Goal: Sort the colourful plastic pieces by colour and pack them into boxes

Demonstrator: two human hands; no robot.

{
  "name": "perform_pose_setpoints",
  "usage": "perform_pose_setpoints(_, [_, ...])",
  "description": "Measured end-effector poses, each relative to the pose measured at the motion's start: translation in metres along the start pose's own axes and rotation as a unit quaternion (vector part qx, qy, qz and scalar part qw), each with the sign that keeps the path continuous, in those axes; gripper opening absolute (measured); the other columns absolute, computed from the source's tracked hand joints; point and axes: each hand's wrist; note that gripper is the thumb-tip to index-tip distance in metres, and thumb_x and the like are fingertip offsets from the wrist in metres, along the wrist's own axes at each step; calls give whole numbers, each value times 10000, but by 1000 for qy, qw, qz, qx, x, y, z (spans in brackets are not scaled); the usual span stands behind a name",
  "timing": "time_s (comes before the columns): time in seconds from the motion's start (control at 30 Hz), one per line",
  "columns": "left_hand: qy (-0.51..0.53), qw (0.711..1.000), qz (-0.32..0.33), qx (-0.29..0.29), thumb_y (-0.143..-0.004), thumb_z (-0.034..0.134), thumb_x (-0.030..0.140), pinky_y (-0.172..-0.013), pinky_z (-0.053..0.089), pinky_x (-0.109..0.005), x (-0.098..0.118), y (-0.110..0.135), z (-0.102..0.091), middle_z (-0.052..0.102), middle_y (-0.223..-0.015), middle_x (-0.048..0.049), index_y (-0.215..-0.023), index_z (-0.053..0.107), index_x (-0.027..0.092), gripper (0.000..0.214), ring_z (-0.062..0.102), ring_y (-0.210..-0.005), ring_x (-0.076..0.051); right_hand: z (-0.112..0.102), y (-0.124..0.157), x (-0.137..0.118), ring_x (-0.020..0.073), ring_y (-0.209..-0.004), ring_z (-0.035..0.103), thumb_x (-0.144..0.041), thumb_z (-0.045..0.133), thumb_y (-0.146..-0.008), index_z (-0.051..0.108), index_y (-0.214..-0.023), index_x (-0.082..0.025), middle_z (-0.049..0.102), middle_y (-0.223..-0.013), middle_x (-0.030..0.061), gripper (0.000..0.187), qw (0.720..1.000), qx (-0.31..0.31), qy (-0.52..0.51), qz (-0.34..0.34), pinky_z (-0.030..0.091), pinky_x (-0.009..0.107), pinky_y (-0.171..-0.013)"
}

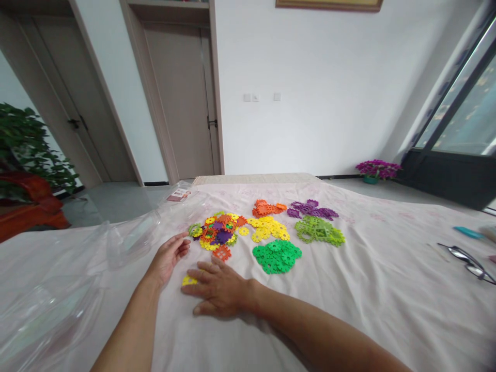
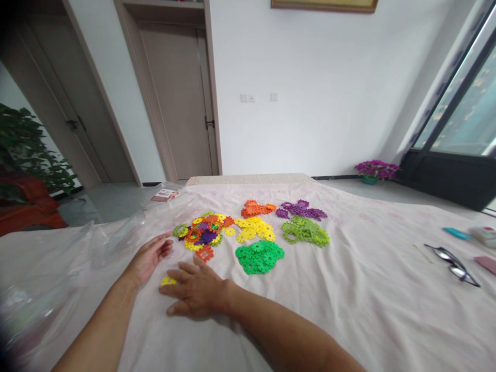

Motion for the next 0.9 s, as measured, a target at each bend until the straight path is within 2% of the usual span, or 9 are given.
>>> perform_pose_setpoints(0.1, [-45,998,28,27,-694,736,335,-662,525,-233,-5,0,7,689,-815,-43,-1079,660,135,441,627,-688,-110,-5,8,22,259,-1346,377,-515,446,-966,473,-1398,-299,427,-1496,68,485,999,9,-6,48,236,496,-1124])
perform_pose_setpoints(0.2, [-140,986,81,38,-722,673,405,-665,510,-257,-13,-1,14,681,-778,-36,-1069,655,125,447,620,-669,-127,-5,15,36,244,-1313,417,-489,537,-927,487,-1387,-256,459,-1466,89,518,994,61,-40,78,288,429,-1096])
perform_pose_setpoints(0.27, [-236,966,106,26,-762,610,420,-676,498,-264,-18,0,17,693,-773,-34,-1064,667,145,412,630,-685,-146,-1,19,43,240,-1268,458,-461,618,-873,505,-1367,-218,513,-1406,102,562,986,115,-64,100,336,394,-1054])
perform_pose_setpoints(0.37, [-358,926,122,11,-785,550,415,-709,489,-270,-21,0,20,723,-788,-32,-1032,695,190,364,662,-738,-179,5,25,48,225,-1122,539,-379,683,-816,608,-1233,-202,616,-1227,88,459,970,162,-71,168,391,366,-967])
perform_pose_setpoints(0.47, [-410,904,123,11,-795,522,411,-725,483,-264,-19,1,21,746,-838,-29,-1018,704,222,344,683,-792,-193,2,30,47,230,-1028,541,-481,742,-748,664,-1126,-230,622,-1121,65,461,966,127,-52,221,410,365,-890])
perform_pose_setpoints(0.6, [-460,878,133,17,-808,521,402,-738,467,-263,-16,3,22,758,-933,-20,-996,712,255,305,685,-852,-202,-7,29,39,236,-1054,498,-630,682,-762,654,-1142,-264,599,-1152,54,529,976,84,-24,199,384,371,-894])
perform_pose_setpoints(0.77, [-496,855,148,17,-822,526,397,-784,452,-267,-16,3,23,747,-1044,-4,-993,716,278,282,670,-943,-213,-4,24,35,227,-1018,487,-590,587,-867,675,-1014,-240,628,-1084,47,389,980,71,30,184,365,361,-850])
perform_pose_setpoints(0.9, [-511,845,155,19,-838,514,395,-800,448,-275,-16,4,24,739,-1085,-6,-998,714,278,282,665,-976,-220,0,20,38,209,-965,498,-509,464,-965,661,-926,-208,645,-1003,49,362,982,65,64,163,359,342,-795])
Point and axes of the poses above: each hand's wrist, its own y-axis away from the middle knuckle, its own z-axis out of the palm, x = y × z
